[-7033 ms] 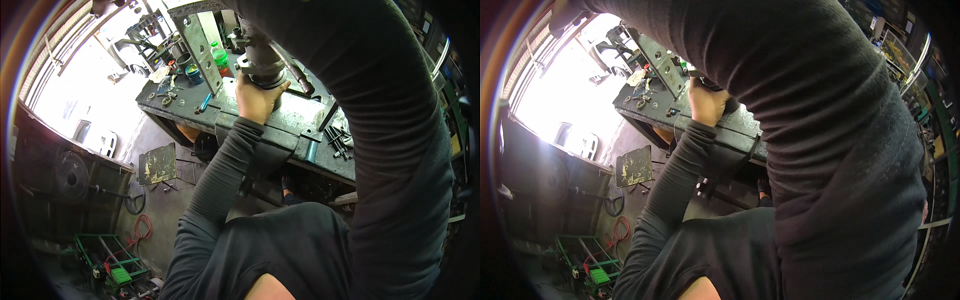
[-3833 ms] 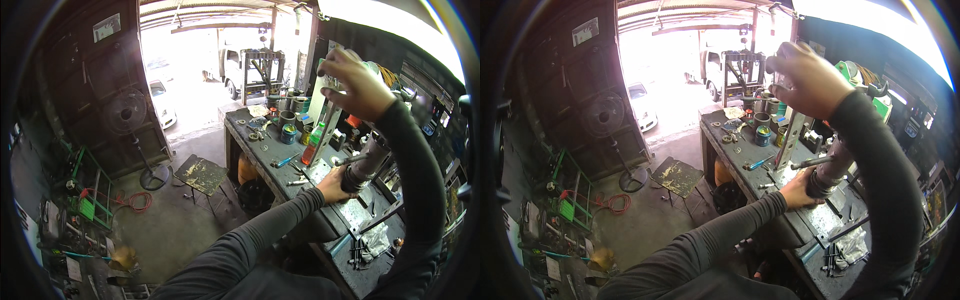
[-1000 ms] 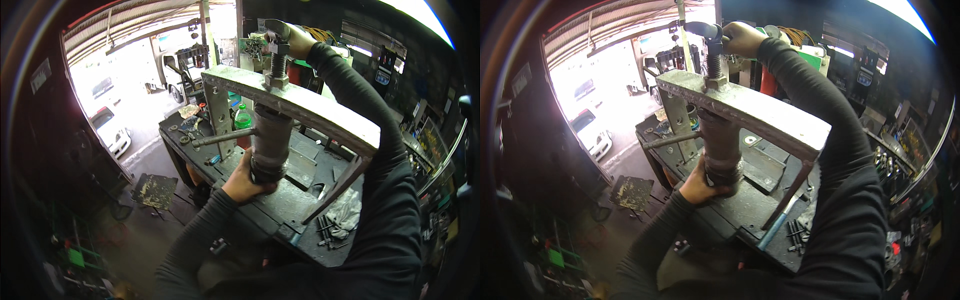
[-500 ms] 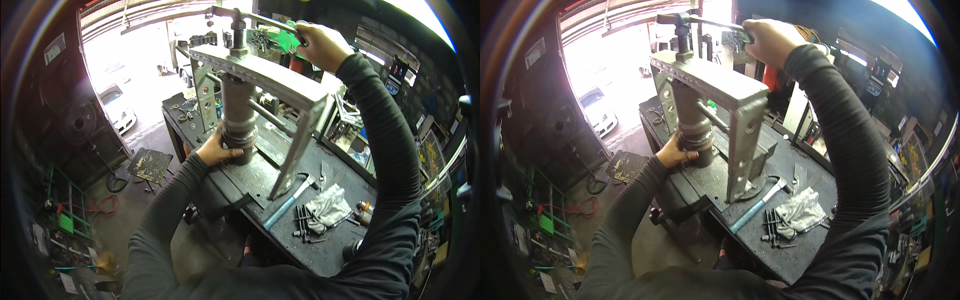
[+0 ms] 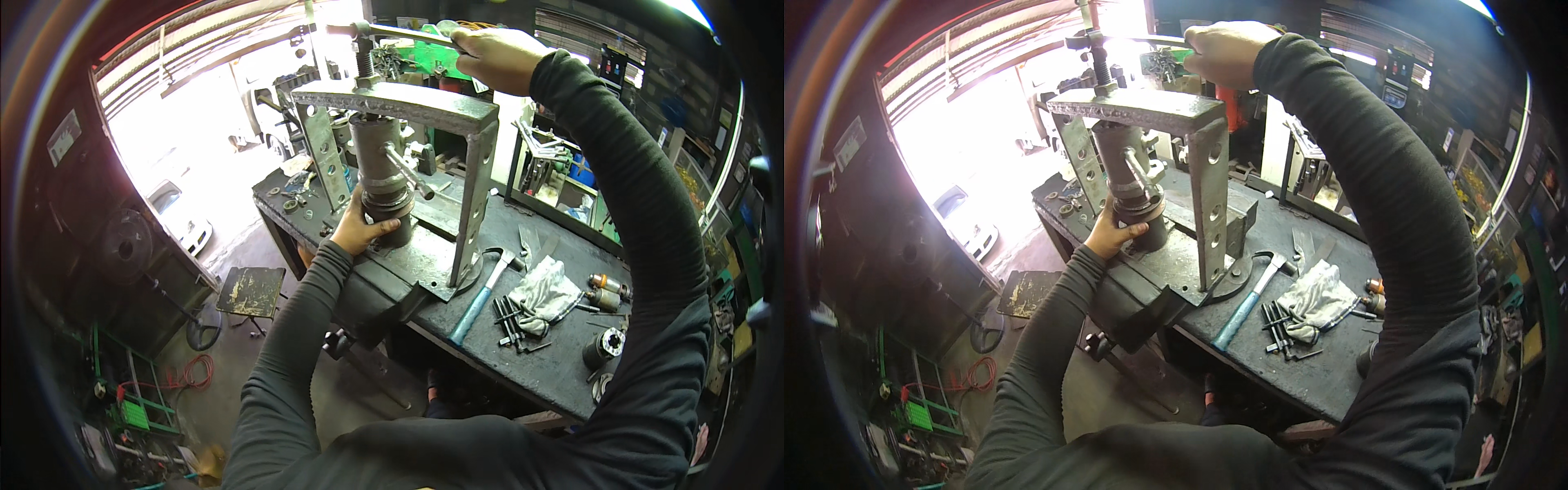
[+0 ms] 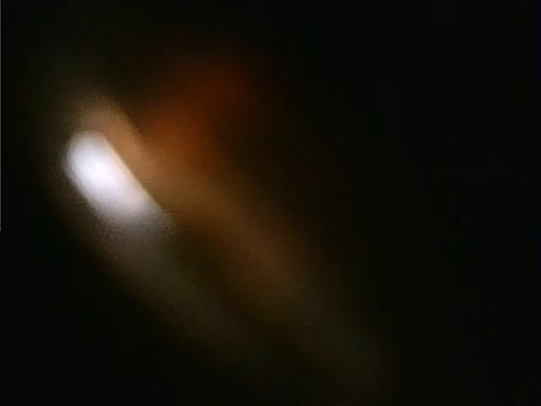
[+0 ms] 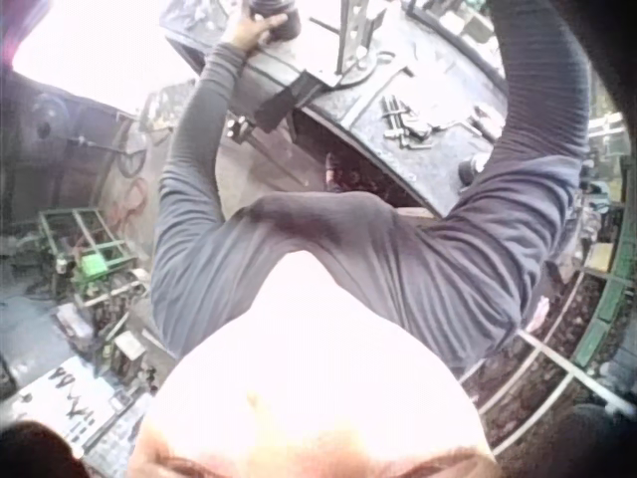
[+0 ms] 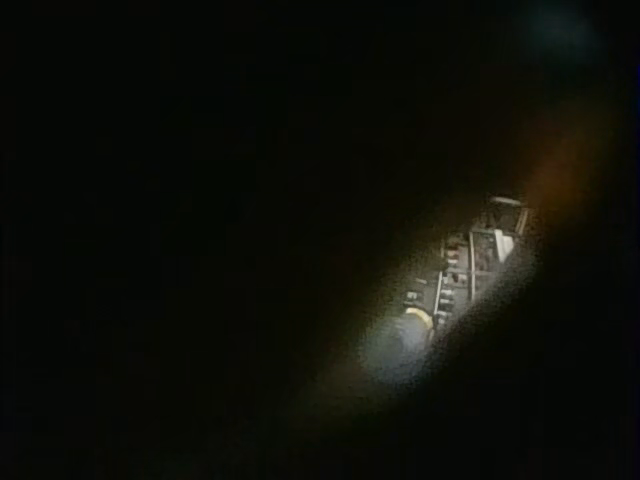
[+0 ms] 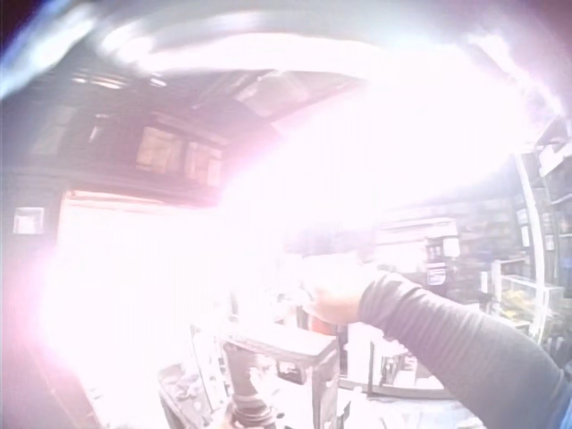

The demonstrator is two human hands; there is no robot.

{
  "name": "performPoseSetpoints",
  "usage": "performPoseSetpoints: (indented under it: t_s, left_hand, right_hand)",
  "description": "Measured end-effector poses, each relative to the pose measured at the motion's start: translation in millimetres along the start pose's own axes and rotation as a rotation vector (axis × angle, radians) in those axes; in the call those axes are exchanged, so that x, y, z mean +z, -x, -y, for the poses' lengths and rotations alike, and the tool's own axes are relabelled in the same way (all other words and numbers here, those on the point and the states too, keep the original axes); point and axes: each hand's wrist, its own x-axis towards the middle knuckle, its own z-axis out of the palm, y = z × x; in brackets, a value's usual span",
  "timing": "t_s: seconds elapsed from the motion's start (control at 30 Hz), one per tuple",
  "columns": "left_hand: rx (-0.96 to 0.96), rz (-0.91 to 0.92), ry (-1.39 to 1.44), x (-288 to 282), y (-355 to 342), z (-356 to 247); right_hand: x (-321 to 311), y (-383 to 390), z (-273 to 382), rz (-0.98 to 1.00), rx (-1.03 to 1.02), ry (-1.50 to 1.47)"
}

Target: The person operates a manual hydraulic press in a workshop, repeatedly turning the handle to lower and raise the ram. They adjust a cylindrical metal part under the press and continue the pressing cycle multiple times.

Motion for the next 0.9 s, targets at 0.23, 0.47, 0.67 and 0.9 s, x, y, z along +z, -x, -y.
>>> performPoseSetpoints:
  t_s: [0.23, 0.47, 0.67, 0.9]
  left_hand:
    - [0.09, -0.026, -0.143, 2.3, -6.4, 0.7]
    - [0.089, -0.022, -0.25, -3.7, -5.5, -0.8]
    - [0.074, -0.017, -0.21, 4.5, -10.8, -13.1]
    - [0.09, -0.017, -0.291, 0.3, -7.1, -17.6]
  right_hand:
    - [-15.9, 2.6, 22.1, 0.148, 0.193, 0.049]
    - [-53.1, 8.8, 106.5, 0.269, 0.234, -0.08]
    - [-28.6, 6.7, 74.8, 0.196, 0.333, 0.171]
    - [-24.7, -12.1, 92.1, 0.191, 0.859, 0.299]
